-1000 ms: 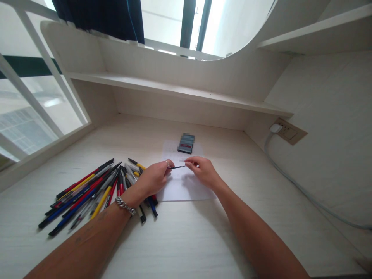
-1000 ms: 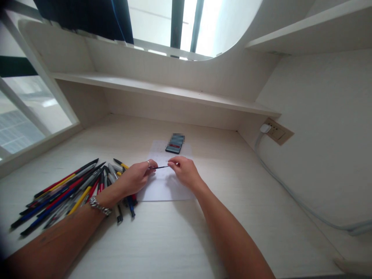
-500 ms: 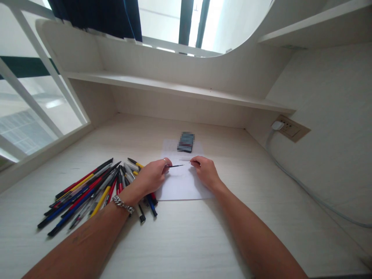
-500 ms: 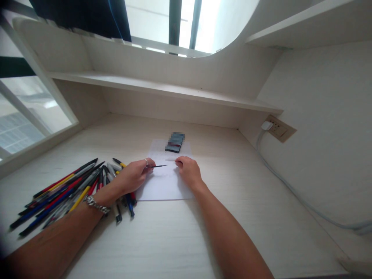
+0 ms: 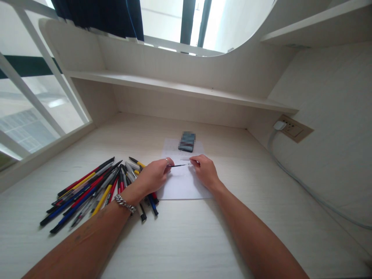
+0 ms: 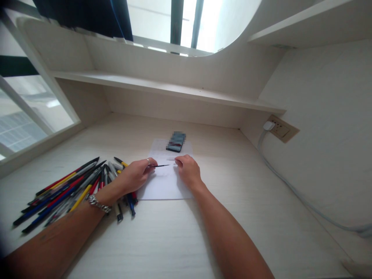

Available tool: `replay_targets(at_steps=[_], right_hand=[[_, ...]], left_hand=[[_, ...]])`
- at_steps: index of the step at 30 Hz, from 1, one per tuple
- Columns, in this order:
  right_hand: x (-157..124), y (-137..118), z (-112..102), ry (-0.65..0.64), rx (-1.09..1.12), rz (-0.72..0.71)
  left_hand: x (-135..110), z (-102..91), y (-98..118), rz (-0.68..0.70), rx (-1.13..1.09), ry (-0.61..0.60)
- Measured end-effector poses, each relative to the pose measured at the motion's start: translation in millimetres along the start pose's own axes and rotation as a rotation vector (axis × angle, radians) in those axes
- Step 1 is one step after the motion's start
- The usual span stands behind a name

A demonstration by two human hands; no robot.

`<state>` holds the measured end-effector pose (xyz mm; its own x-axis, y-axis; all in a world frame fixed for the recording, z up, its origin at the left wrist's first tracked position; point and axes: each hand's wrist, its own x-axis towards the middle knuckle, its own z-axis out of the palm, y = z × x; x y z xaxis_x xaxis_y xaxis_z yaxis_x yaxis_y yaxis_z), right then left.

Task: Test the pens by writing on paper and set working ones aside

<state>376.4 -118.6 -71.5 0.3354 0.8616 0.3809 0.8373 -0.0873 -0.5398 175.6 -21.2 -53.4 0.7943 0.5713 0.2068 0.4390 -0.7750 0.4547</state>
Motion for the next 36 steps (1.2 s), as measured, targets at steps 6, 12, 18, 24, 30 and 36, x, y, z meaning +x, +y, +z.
replay_targets(at_steps=[6,12,18,24,30,36], right_hand=[[-9,-12,-2,-0.036,0.138,-0.160],[-12,-11,-3,-0.087,0.099,-0.183],[-9,4,-17,-0.029,0.063,-0.075],[-10,18,-16,-0.096,-0.055,0.045],[-12,1,-17,-0.035,-0.042,0.077],[-16,-31,-7,-0.206,0.595,0.274]], left_hand=[[-1,1.8,4,0.037,0.010,-0.002],[-2,3.5,3,0.073,-0.022,-0.014],[-1,0.1,-2,0.030,-0.051,0.032],[0,-5.0,1,-0.032,-0.072,0.067],[-1,-6.2,4,0.041,-0.027,0.082],[-3,-4.3,9,0.206,0.075,0.133]])
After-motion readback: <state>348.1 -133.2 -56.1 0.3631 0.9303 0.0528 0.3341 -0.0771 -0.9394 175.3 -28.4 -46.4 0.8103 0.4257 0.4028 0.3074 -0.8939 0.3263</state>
